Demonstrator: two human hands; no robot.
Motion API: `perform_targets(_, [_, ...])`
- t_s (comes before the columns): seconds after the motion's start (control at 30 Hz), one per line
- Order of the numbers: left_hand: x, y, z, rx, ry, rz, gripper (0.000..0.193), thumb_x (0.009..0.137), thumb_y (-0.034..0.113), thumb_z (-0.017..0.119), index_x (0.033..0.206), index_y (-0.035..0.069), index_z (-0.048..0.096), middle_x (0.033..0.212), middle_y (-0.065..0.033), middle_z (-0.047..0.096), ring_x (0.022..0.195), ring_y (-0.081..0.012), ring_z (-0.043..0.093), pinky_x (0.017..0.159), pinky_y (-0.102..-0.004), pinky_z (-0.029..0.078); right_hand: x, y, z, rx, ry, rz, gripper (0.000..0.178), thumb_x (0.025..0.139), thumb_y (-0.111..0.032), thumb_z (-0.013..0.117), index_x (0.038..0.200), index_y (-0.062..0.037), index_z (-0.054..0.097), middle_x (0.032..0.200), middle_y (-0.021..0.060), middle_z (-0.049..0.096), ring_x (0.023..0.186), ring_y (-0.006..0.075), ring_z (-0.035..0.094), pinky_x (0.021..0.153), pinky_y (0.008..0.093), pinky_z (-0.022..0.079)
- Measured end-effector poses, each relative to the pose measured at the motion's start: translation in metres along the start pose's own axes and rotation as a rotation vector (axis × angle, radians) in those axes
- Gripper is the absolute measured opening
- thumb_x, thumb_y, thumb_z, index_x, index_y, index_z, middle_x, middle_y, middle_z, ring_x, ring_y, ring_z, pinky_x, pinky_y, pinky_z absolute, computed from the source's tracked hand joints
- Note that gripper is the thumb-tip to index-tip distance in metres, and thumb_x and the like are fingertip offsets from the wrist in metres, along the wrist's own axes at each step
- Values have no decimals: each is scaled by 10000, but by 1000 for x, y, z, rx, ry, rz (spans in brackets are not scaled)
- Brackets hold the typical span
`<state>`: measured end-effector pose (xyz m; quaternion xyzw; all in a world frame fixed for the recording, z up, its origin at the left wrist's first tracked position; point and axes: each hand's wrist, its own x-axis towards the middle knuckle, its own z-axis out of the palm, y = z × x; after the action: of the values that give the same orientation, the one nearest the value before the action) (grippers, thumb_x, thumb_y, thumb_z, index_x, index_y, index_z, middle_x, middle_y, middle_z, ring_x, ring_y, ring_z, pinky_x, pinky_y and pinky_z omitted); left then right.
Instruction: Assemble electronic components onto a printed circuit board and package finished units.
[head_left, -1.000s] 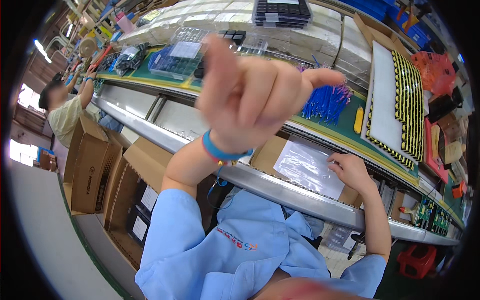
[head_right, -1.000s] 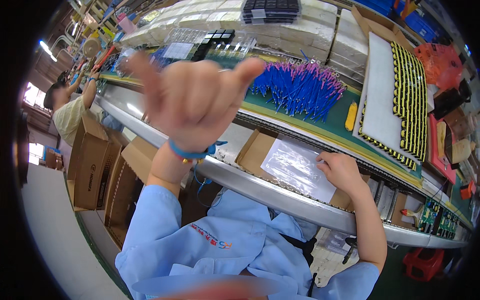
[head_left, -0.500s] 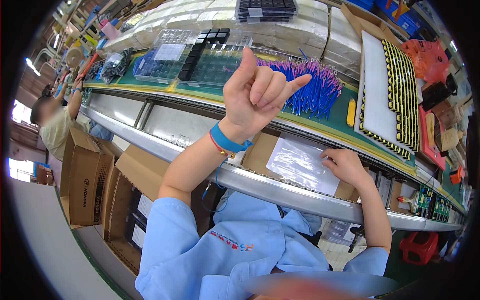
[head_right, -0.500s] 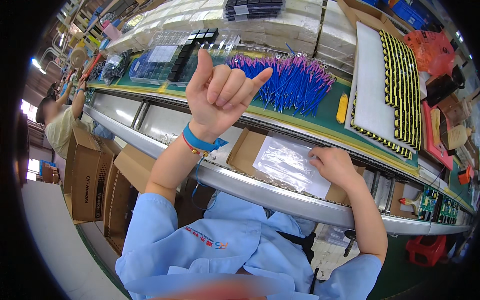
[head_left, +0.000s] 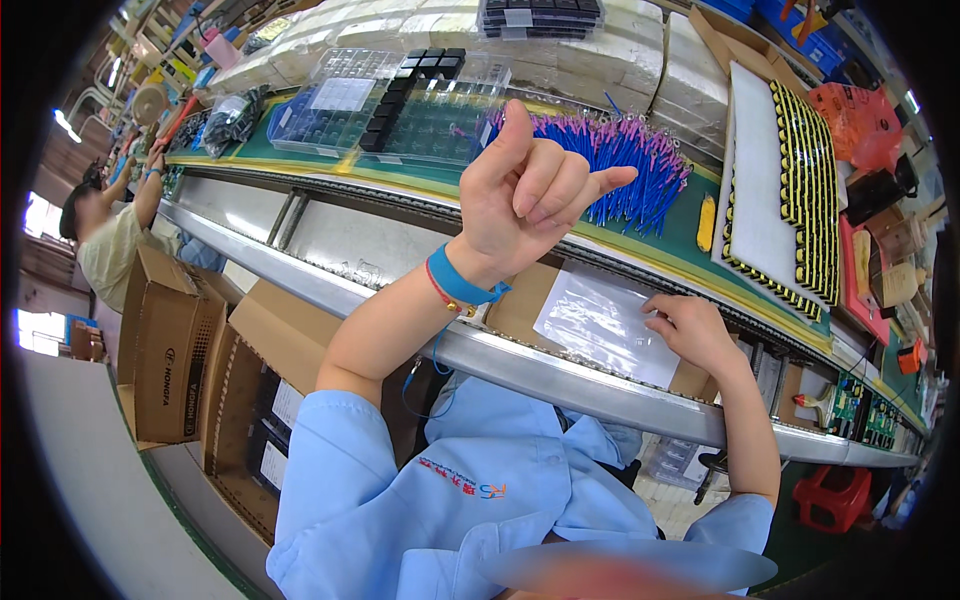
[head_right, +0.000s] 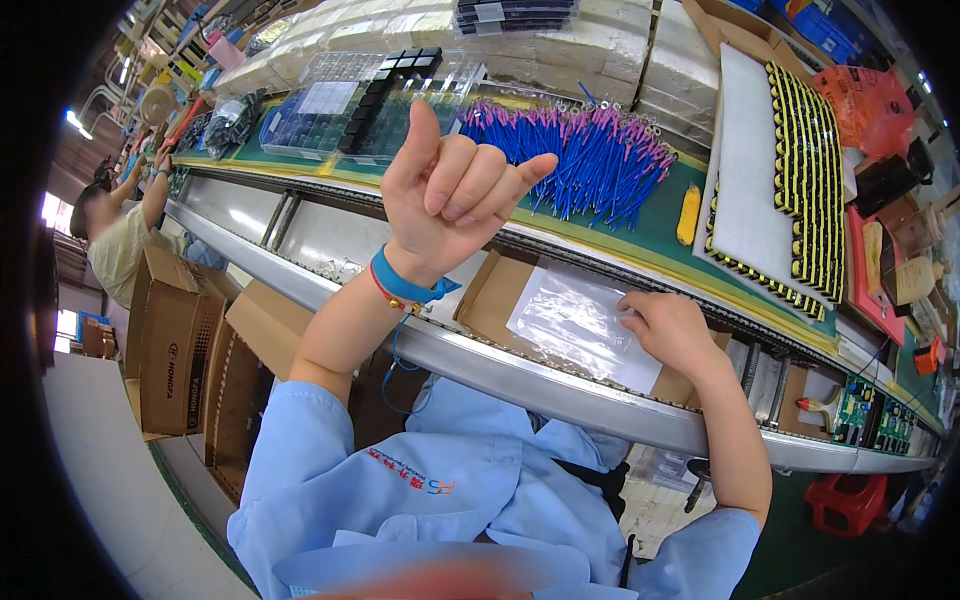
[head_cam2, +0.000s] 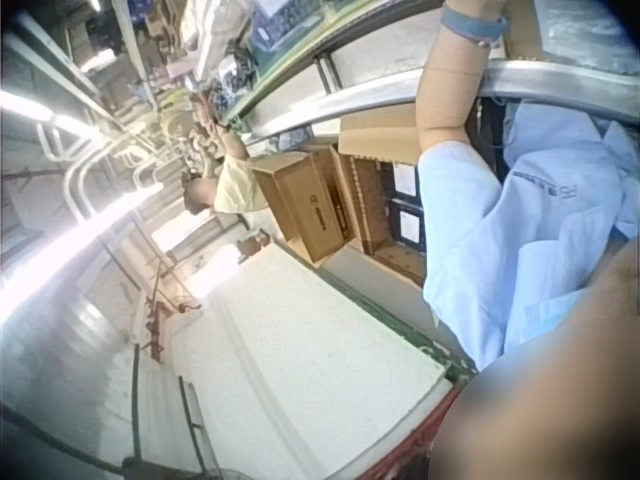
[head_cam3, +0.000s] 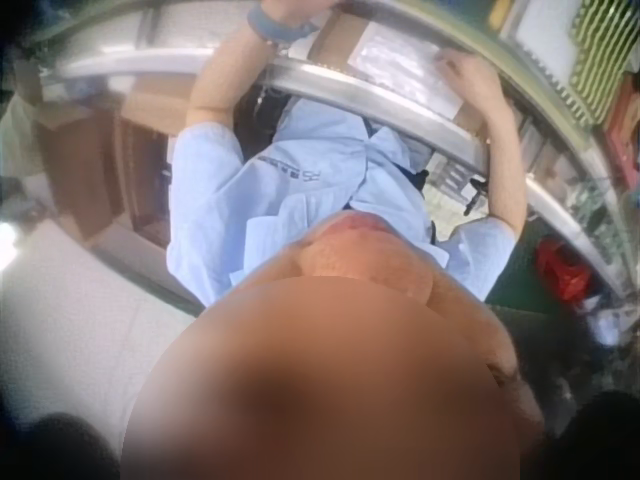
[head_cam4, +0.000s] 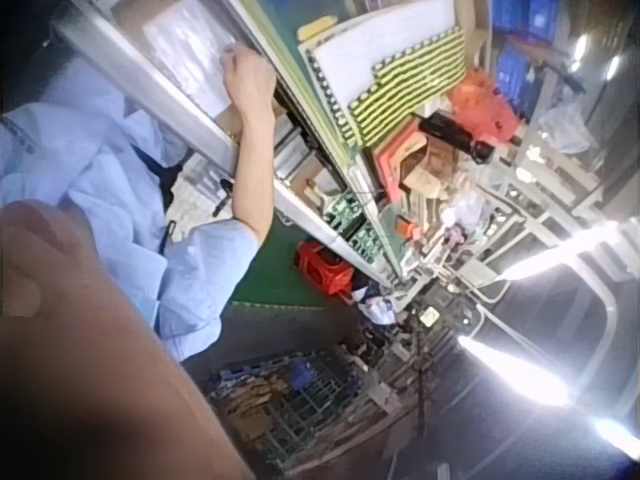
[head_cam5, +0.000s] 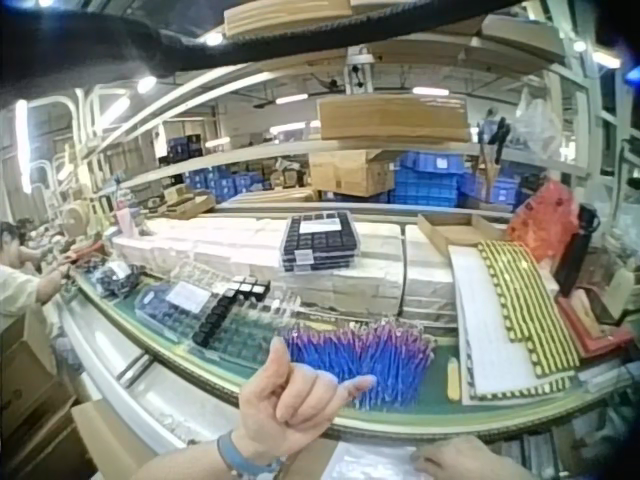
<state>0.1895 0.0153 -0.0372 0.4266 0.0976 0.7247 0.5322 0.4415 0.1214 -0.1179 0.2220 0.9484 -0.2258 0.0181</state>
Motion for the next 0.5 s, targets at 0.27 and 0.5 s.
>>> perform_targets(0.27, [-1,-1,-2,-14,-24,-10,669,998,510,166,443,156,287,476,32,277,455,-122,254,988,-415,392,1,-1,-2,-1,-8,15,164,813,-210,627,928,-97,657,818,151,664,766,335,633,674,425,493])
perform_targets(0.5, [-1,-3,-2,-32,-46,-16,674,999,508,167,440,157,305,462,28,282,461,-122,253,934,-388,409,0,-1,-2,2,-4,22,171,808,-198,632,940,-91,653,813,152,659,755,332,625,672,415,482])
